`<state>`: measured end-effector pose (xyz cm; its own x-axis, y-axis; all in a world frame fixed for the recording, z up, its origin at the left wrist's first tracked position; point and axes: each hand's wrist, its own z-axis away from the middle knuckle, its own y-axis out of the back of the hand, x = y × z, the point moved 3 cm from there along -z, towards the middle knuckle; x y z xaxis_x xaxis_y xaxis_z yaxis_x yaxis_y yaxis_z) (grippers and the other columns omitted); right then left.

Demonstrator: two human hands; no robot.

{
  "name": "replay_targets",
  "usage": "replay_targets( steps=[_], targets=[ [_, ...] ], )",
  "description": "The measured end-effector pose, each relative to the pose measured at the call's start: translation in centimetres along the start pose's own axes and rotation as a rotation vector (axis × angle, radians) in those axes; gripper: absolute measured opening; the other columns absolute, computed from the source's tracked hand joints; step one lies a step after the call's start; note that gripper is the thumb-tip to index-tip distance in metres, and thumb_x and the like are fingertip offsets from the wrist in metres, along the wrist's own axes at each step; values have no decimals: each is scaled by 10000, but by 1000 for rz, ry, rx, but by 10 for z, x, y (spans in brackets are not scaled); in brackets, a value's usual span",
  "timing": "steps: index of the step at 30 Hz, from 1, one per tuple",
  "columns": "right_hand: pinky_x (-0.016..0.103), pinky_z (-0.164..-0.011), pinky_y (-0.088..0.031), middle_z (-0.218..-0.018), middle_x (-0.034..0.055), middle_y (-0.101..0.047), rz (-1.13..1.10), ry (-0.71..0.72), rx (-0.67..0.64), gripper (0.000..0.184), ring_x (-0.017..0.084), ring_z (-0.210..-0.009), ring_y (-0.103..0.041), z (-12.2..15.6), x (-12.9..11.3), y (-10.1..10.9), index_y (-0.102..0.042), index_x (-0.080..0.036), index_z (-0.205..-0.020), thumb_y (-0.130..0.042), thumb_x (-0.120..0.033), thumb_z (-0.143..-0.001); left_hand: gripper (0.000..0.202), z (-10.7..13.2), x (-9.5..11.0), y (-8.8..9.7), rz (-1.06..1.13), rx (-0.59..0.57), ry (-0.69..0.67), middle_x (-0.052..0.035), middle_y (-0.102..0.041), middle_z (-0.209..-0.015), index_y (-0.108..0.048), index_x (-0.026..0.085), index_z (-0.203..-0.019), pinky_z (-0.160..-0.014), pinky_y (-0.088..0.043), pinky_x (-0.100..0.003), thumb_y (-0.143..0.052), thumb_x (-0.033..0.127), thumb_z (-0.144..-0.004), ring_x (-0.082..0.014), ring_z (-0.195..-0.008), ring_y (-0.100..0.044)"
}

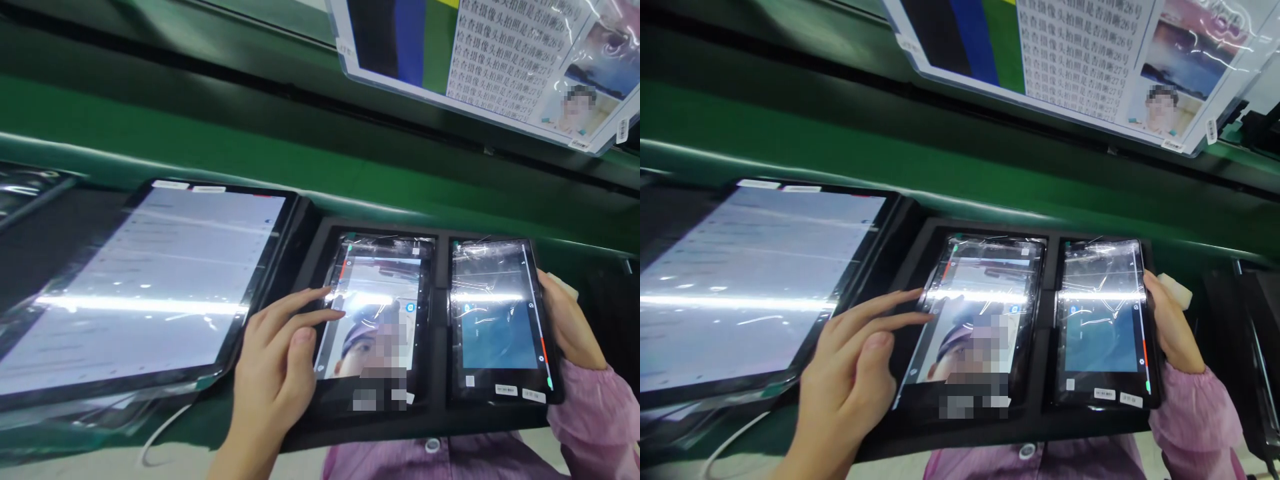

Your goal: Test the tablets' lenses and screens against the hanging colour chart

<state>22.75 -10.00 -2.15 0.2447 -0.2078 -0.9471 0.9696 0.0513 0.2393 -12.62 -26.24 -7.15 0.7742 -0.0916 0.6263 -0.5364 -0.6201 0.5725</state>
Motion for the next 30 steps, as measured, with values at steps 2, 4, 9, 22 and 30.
replay_targets(
  steps=[2,4,9,22,30],
  targets=[
    [459,-874,-658,-1145,19,-771,34,-26,50,275,325,-1166,-699,2,10,4,-797,-306,-1081,-709,-509,-916,338,0,1,0,3,4,14,-85,-715,-1199,-708,221,-961,-993,-466,-477,-379,226,-1040,-293,-1160,-648],
    [441,-904,-656,-1208,2,-753,32,-58,139,248,310,-1216,-677,3,20,8,-796,-330,-1073,-747,-494,-893,337,0,2,0,9,6,27,-78,-721,-1197,-711,225,-959,-991,-477,-472,-383,238,-1039,-288,-1143,-653],
    [414,-929,-645,-1189,0,-760,-203,-76,141,314,300,-1155,-705,8,29,4,-788,-318,-1105,-779,-493,-844,336,0,3,0,17,-11,59,-79,-722,-1192,-713,223,-961,-991,-485,-468,-388,249,-1043,-284,-1124,-655],
    [468,-950,-594,-1117,40,-770,-304,94,66,392,346,-1146,-694,18,17,1,-769,-251,-1136,-753,-494,-829,324,1,0,1,28,-1,96,-76,-712,-1217,-709,224,-960,-1042,-497,-464,-399,270,-1041,-289,-1154,-666],
    [479,-953,-589,-1016,43,-784,-327,117,74,328,355,-1127,-698,19,13,2,-809,-248,-1023,-764,-486,-801,324,1,1,-3,30,-4,98,-94,-716,-1204,-713,209,-959,-1048,-500,-471,-410,283,-1046,-288,-1148,-670]
  ],
)
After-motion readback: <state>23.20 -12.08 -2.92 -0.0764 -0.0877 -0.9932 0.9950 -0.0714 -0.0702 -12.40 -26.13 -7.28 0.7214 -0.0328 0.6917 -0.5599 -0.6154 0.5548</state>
